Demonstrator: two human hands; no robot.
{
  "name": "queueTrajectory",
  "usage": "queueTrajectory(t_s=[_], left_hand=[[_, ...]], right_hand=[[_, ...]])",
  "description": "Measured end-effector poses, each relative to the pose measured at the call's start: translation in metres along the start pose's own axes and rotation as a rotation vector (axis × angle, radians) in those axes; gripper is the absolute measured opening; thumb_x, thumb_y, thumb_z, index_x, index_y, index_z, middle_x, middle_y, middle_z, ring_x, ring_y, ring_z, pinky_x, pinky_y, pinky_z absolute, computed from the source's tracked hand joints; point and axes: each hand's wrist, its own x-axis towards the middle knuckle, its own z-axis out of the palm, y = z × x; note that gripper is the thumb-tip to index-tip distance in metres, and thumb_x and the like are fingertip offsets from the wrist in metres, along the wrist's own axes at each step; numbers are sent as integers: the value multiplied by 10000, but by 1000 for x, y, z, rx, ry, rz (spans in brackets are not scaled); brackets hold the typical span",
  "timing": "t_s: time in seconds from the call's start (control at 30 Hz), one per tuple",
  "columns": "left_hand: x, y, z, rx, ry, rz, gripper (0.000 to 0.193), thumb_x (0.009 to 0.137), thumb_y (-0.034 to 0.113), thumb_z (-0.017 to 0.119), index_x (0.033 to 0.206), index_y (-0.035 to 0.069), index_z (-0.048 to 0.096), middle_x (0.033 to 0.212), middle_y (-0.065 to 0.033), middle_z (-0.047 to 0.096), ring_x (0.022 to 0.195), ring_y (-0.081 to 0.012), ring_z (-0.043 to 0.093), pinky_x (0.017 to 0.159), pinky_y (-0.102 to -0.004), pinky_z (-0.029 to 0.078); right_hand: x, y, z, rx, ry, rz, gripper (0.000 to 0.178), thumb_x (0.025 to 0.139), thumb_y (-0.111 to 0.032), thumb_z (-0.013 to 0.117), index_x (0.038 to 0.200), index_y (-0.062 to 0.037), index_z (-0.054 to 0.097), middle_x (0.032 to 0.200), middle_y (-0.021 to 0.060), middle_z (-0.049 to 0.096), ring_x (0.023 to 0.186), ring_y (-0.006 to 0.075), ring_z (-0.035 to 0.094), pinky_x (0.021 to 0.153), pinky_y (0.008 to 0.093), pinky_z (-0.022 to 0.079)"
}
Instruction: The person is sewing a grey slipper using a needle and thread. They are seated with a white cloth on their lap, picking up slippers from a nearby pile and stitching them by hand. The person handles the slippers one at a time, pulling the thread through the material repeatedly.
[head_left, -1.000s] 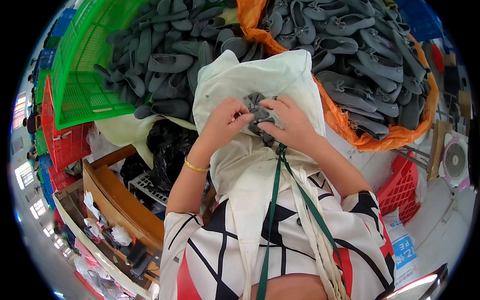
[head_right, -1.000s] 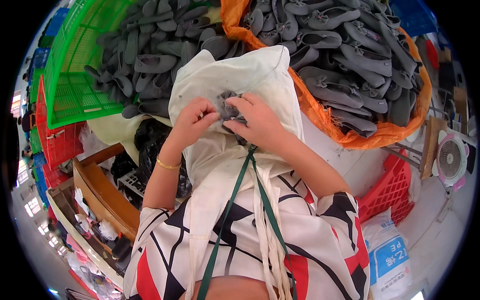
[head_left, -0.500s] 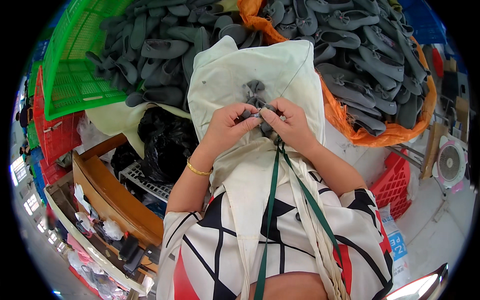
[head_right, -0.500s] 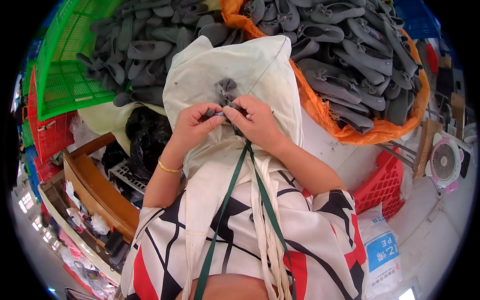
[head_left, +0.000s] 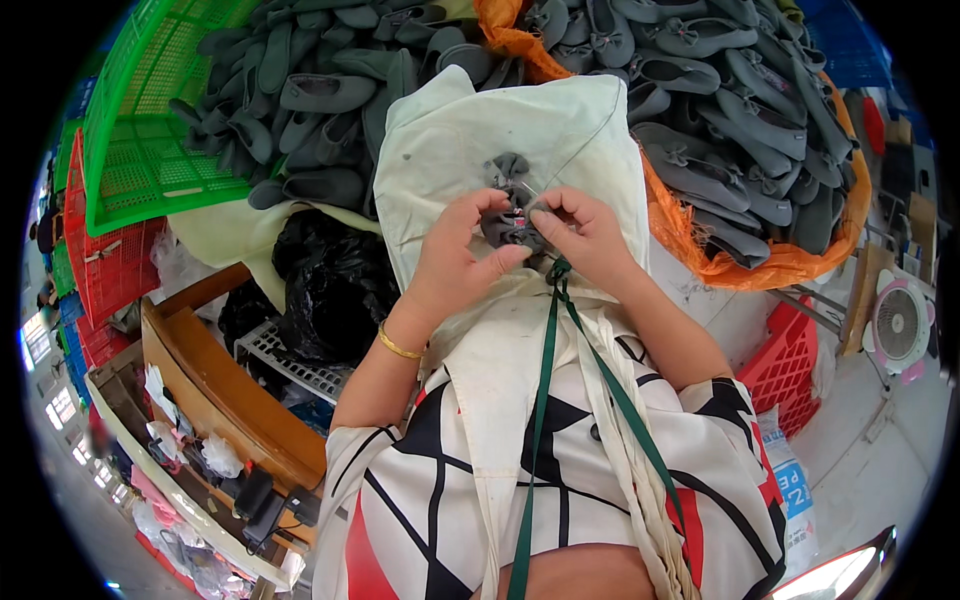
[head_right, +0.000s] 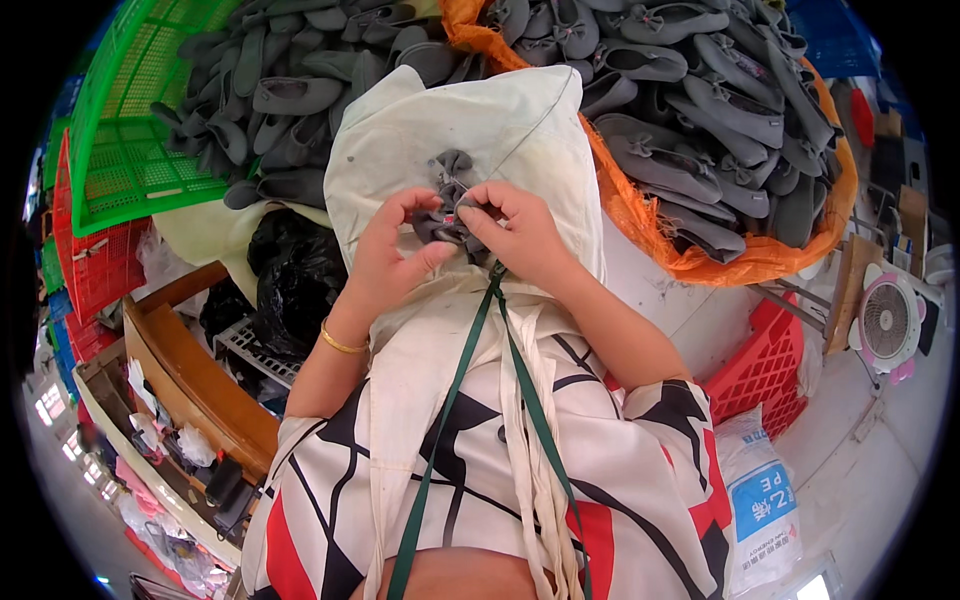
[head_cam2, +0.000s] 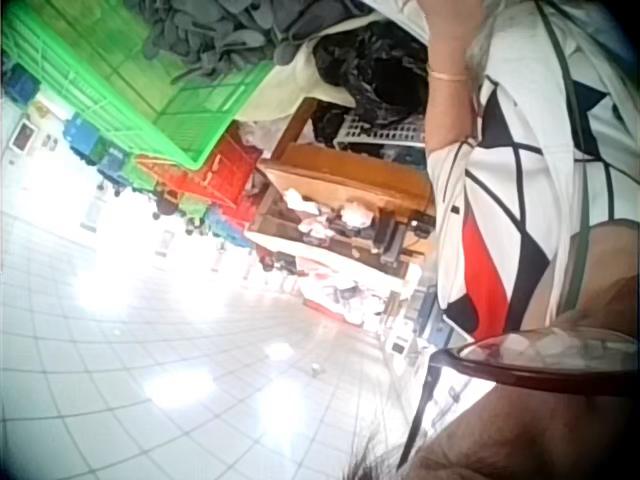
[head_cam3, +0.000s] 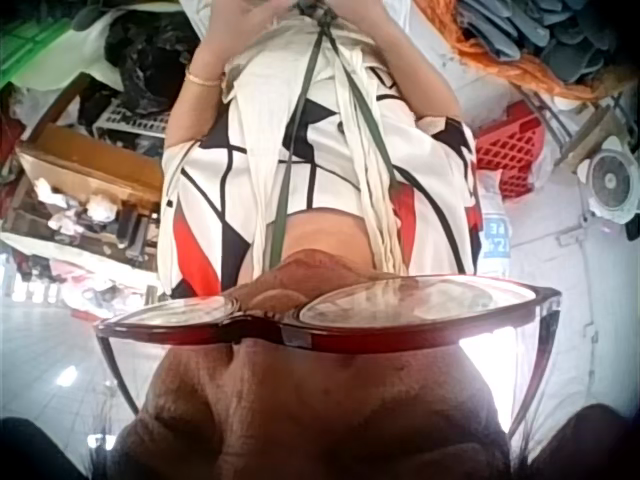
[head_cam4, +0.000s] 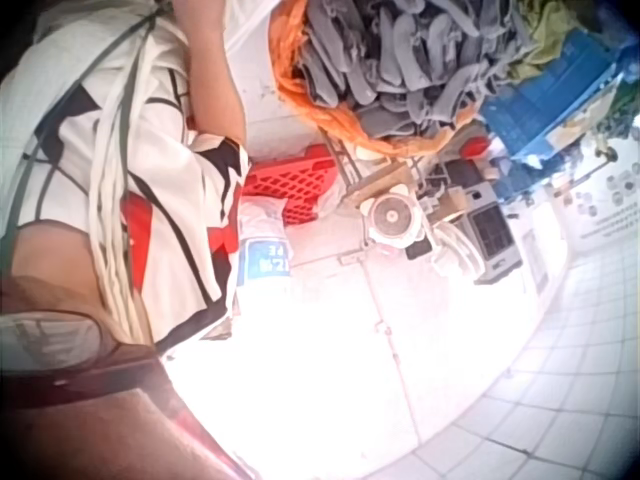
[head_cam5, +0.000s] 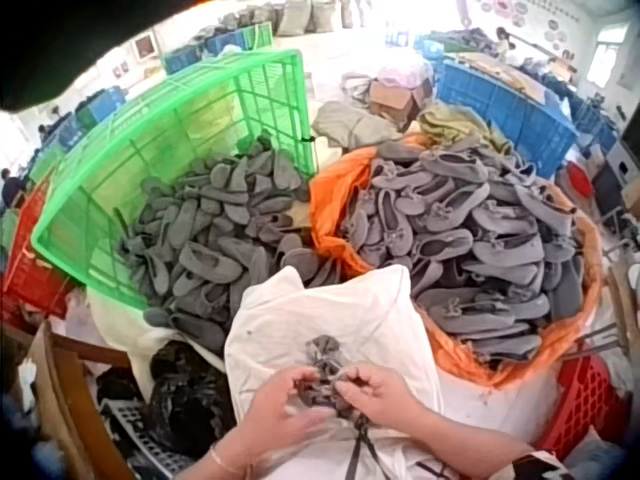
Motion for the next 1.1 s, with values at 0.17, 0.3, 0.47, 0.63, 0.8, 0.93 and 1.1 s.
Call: queueTrajectory(t_s=[0.17,0.3,0.47,0.63,0.8,0.93,1.1], left_hand=[[-4,-16,-13,-82,-218,-188,276,853,158,743,1082,26,667,942,-73,628,804,-173,589,739,-279,485],[-6,-10,-18,-116,-264,-248,197,888,88,703,1058,-3,665,949,-64,630,845,-138,604,746,-246,490],[-12,-6,-23,180,-225,32,177,836,25,717,1002,14,655,950,-98,642,831,-211,622,721,-285,516],[-16,-5,-19,241,-198,255,217,799,14,739,979,29,620,995,-118,681,863,-268,641,727,-327,535],[-17,-1,-21,267,-241,307,227,790,16,746,973,27,614,979,-114,697,891,-276,655,732,-337,538],[-15,2,-19,229,-214,327,252,764,0,732,972,43,598,932,-98,684,841,-306,643,735,-375,518],[-14,3,-17,221,-209,353,245,766,4,732,967,40,598,929,-104,685,844,-306,646,740,-377,519]], right_hand=[[-8,-12,3,-456,-22,-366,125,912,-83,641,1030,-49,662,874,71,630,806,185,607,713,289,487],[-13,-18,-1,-488,-58,-464,129,925,-75,623,1048,-54,652,880,68,630,808,170,619,711,282,488],[-13,-30,-14,-46,-39,7,125,941,-60,617,1057,-37,657,856,12,632,782,88,622,696,238,487],[-15,-45,-25,-358,-369,-11,119,932,-50,625,1038,-41,678,837,28,674,719,103,631,671,243,493],[-15,-43,-25,-528,-429,-172,150,903,-40,639,1047,-39,680,840,84,684,695,196,647,662,274,501],[-16,-48,-24,-500,-434,-143,156,896,-39,640,1044,-41,690,837,90,689,696,207,649,664,282,503],[-16,-48,-25,-502,-453,-113,164,895,-38,639,1048,-43,698,833,94,693,692,205,650,660,279,504]])
